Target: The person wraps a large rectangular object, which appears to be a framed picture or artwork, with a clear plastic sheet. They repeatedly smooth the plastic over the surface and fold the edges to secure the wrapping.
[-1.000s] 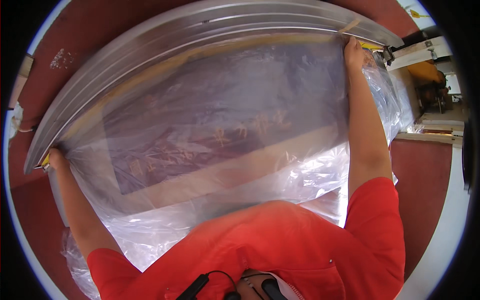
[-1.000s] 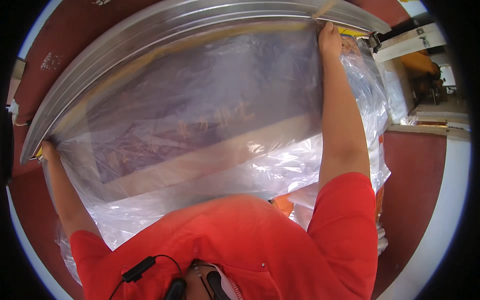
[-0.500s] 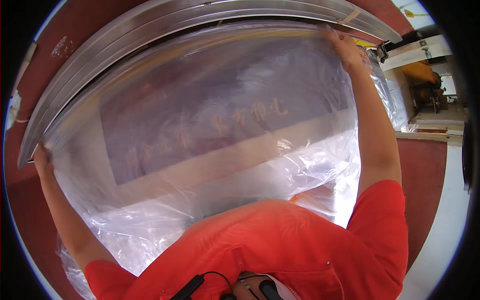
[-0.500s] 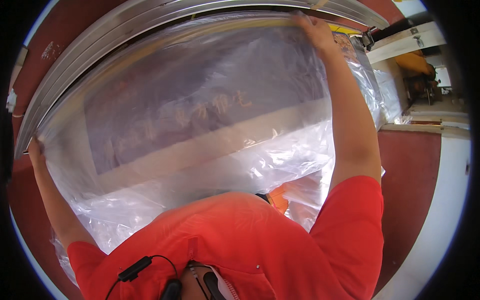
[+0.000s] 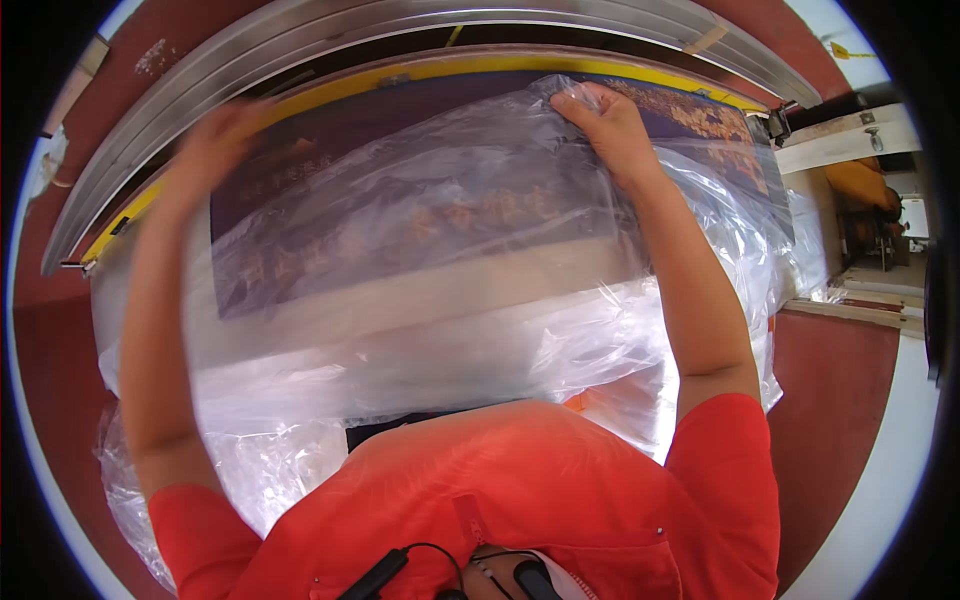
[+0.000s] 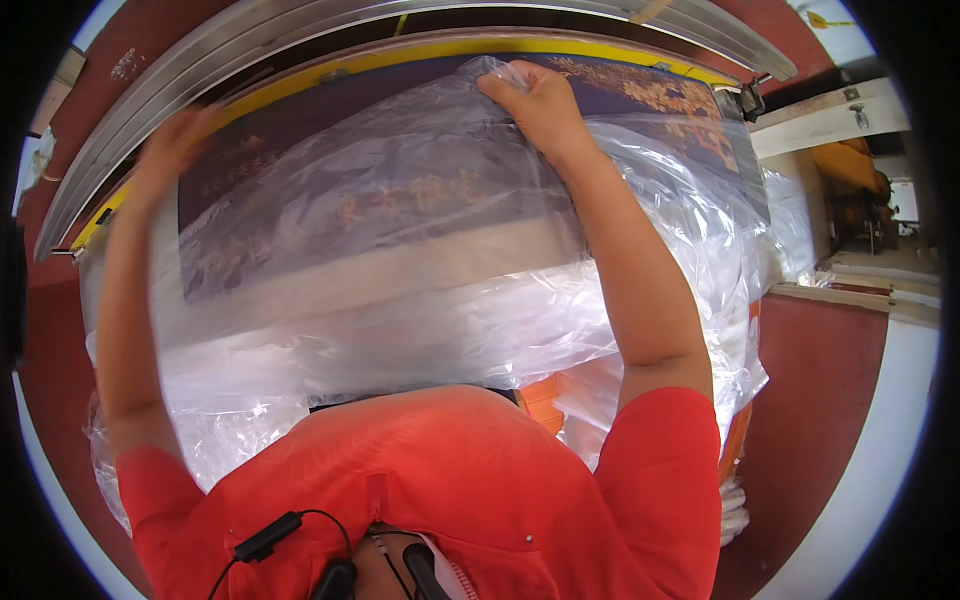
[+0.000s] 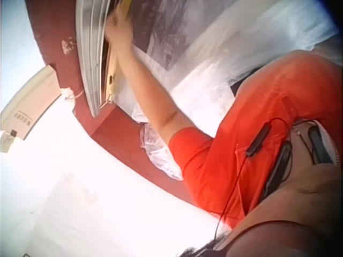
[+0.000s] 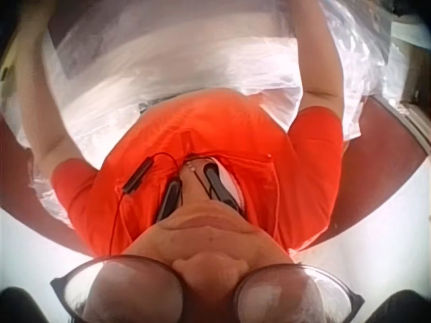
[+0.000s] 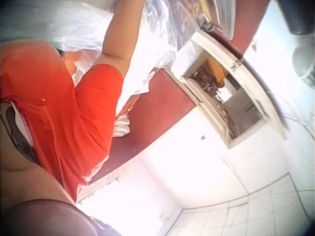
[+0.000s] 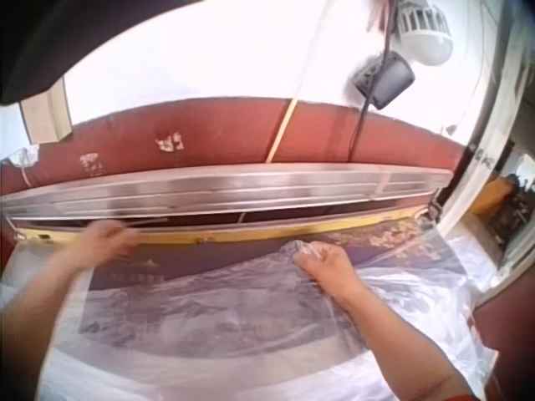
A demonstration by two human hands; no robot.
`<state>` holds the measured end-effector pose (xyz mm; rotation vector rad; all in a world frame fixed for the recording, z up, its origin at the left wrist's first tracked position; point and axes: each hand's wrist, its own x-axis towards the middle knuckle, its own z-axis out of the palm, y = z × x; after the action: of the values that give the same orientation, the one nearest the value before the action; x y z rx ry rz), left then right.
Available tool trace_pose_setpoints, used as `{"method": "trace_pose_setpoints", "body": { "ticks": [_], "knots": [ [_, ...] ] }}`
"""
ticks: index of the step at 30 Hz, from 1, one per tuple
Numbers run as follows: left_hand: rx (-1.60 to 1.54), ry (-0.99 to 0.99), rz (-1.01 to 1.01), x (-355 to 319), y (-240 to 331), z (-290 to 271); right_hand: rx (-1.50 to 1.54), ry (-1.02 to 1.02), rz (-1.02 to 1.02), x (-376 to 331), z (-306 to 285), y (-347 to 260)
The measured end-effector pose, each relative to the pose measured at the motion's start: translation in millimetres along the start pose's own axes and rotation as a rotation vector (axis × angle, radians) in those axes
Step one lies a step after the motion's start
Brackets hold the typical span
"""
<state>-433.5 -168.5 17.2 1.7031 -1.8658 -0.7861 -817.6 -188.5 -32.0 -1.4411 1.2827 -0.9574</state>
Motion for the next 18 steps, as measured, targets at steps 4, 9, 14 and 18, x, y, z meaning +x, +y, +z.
{"method": "trace_pose_setpoints", "body": {
  "ticks": [4,9,14,18],
  "knots": [
    [-0.207,-0.146,0.269,52.7,103.3,147.7,0.08,-0.042,-0.077,4.2,5.6,-2.8],
    [-0.676,-0.128,0.067,30.0,111.3,162.5,-0.166,-0.123,-0.21,-8.4,-0.2,-5.5],
    [-0.475,-0.133,0.01,-62.0,-15.2,37.3,-0.714,-0.225,-0.467,-31.0,15.5,-19.1],
    [-0.244,0.206,-0.385,-208.9,-195.2,-120.8,-0.737,-0.402,-0.385,-59.0,49.0,-50.2]
  ]
}}
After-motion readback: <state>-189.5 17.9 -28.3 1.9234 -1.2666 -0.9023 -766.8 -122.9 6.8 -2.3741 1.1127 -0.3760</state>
